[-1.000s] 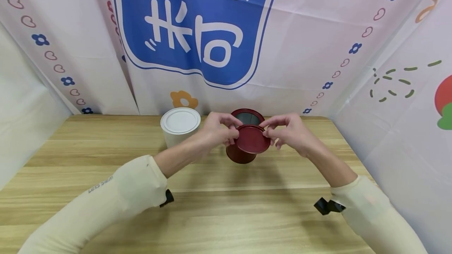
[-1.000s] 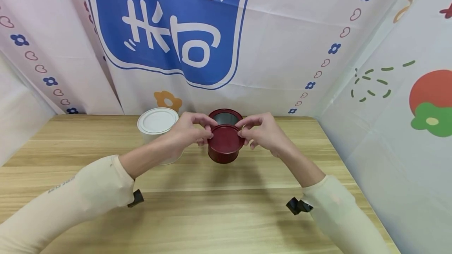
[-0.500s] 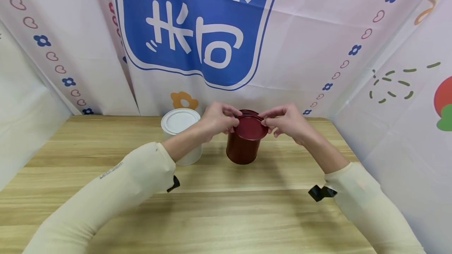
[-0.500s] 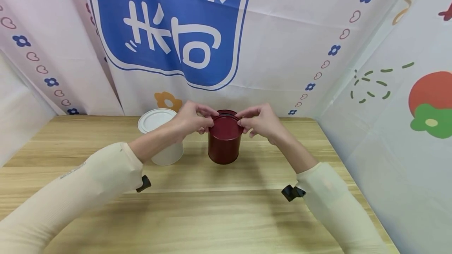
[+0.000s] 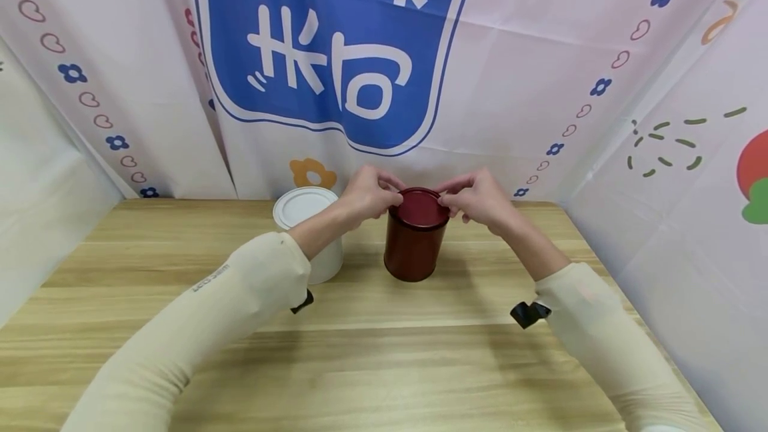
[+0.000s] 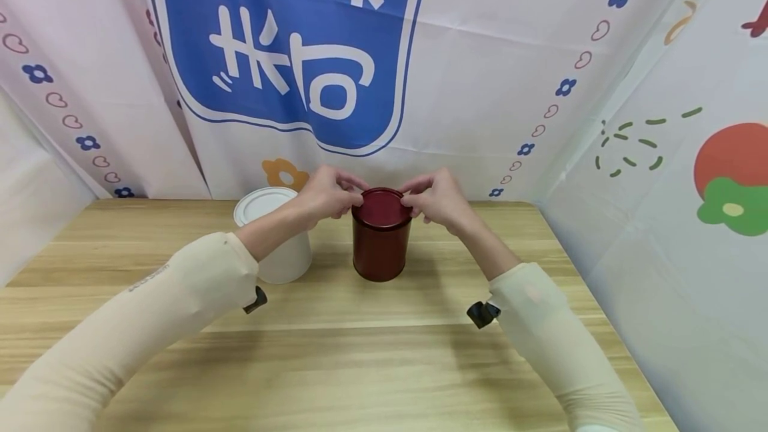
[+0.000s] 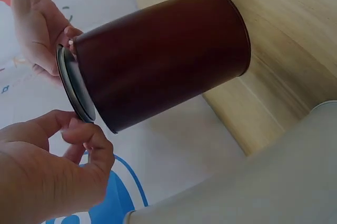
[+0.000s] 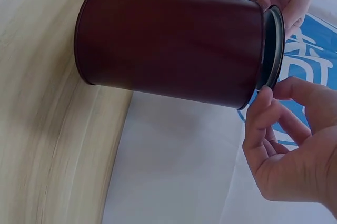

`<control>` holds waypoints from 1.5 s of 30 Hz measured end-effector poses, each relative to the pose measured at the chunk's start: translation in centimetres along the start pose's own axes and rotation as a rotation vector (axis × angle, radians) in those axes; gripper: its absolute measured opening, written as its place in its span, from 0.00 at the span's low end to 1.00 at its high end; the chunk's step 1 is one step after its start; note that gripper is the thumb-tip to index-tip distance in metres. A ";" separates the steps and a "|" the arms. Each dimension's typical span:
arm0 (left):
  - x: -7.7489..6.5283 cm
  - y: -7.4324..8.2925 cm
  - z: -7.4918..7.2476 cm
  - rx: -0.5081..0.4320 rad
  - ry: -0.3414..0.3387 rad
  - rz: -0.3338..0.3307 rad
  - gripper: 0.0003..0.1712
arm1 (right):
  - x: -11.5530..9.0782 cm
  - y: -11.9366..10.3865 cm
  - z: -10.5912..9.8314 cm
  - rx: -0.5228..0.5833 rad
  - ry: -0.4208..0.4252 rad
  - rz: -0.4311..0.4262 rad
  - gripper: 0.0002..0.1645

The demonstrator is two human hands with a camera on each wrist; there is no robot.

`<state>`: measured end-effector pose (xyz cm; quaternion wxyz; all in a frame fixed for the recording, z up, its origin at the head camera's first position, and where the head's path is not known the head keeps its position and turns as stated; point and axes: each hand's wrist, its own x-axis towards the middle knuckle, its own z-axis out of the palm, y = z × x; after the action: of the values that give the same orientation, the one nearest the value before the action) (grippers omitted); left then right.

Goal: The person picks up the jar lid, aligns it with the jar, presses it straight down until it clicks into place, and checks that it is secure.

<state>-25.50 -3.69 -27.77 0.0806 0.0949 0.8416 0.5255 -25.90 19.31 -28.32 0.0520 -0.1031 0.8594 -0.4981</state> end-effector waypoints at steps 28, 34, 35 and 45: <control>1.0 -2.1 0.7 0.158 0.056 0.131 0.12 | 0.6 1.7 1.5 -0.174 0.113 -0.101 0.11; 0.7 -2.0 0.5 0.226 0.058 0.202 0.12 | 0.2 2.0 0.9 -0.203 0.094 -0.208 0.14; 0.5 -2.0 0.4 0.244 0.058 0.222 0.13 | 0.1 2.0 0.7 -0.217 0.086 -0.239 0.15; -0.6 -1.9 0.2 0.312 -0.091 0.339 0.27 | -0.3 1.7 -0.4 -0.323 -0.080 -0.339 0.29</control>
<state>-25.03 -4.52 -29.55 0.0135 0.2696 0.8802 0.3903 -25.87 20.59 -29.61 -0.0157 -0.2724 0.8957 -0.3512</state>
